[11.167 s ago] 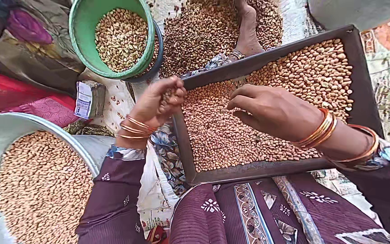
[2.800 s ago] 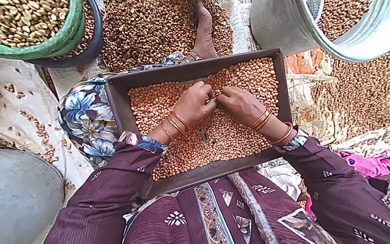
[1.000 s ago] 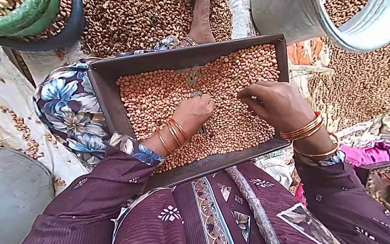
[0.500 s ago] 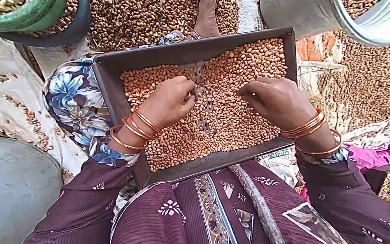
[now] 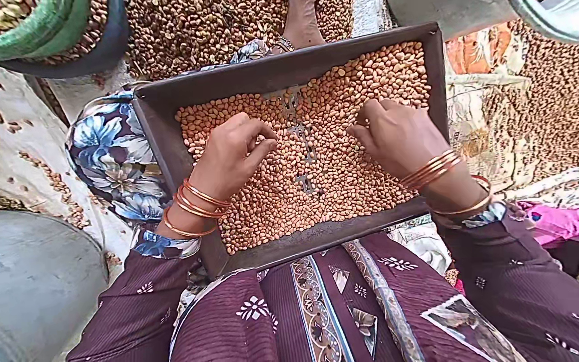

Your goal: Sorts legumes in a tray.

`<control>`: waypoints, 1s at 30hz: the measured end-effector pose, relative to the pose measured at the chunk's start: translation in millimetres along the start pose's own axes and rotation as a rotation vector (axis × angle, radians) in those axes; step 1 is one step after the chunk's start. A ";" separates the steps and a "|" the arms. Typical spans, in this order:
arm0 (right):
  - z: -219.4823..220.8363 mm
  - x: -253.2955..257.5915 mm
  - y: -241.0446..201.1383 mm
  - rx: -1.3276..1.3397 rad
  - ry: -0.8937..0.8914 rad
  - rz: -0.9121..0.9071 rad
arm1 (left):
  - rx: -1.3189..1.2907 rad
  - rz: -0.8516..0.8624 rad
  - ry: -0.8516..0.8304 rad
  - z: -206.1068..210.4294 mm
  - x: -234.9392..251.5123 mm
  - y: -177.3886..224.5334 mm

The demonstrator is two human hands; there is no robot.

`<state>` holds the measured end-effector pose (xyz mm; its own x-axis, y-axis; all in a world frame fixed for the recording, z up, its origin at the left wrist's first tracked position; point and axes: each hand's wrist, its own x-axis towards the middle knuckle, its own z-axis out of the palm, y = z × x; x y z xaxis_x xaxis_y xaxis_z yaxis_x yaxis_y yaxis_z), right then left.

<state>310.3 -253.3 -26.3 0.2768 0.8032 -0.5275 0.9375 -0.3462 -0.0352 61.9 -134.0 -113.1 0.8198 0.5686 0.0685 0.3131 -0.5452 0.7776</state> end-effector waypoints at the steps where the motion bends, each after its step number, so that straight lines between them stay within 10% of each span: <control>1: 8.3 4.4 -12.2 -0.005 -0.105 0.062 | -0.113 -0.066 0.042 -4.3 2.3 3.2; 6: 34.3 10.4 -38.5 0.513 0.011 -0.538 | -0.937 -0.339 0.215 -24.2 14.0 12.4; 10: 9.7 2.8 -21.9 0.255 0.157 -0.353 | -1.154 -0.405 0.215 -47.2 -1.4 9.9; 13: 18.0 -7.1 -21.5 -0.031 -0.221 -0.078 | -0.964 -0.458 0.217 -56.7 -15.6 6.3; 16: 39.4 -21.8 -33.7 0.098 -0.381 -0.346 | -0.530 -0.420 0.110 -55.7 -23.4 5.2; 20: 39.5 -4.8 -46.5 0.562 -0.157 -0.857 | 0.081 -0.175 -0.081 -42.3 -31.9 8.4; 30: 53.1 56.1 -62.2 0.169 0.238 -0.890 | 0.302 -0.088 -0.194 -8.8 -40.5 9.9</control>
<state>256.3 -212.5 -98.7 -0.4750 0.8779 -0.0602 0.7871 0.3933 -0.4753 27.6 -157.0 -102.7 0.8499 0.5099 -0.1327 0.4903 -0.6733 0.5535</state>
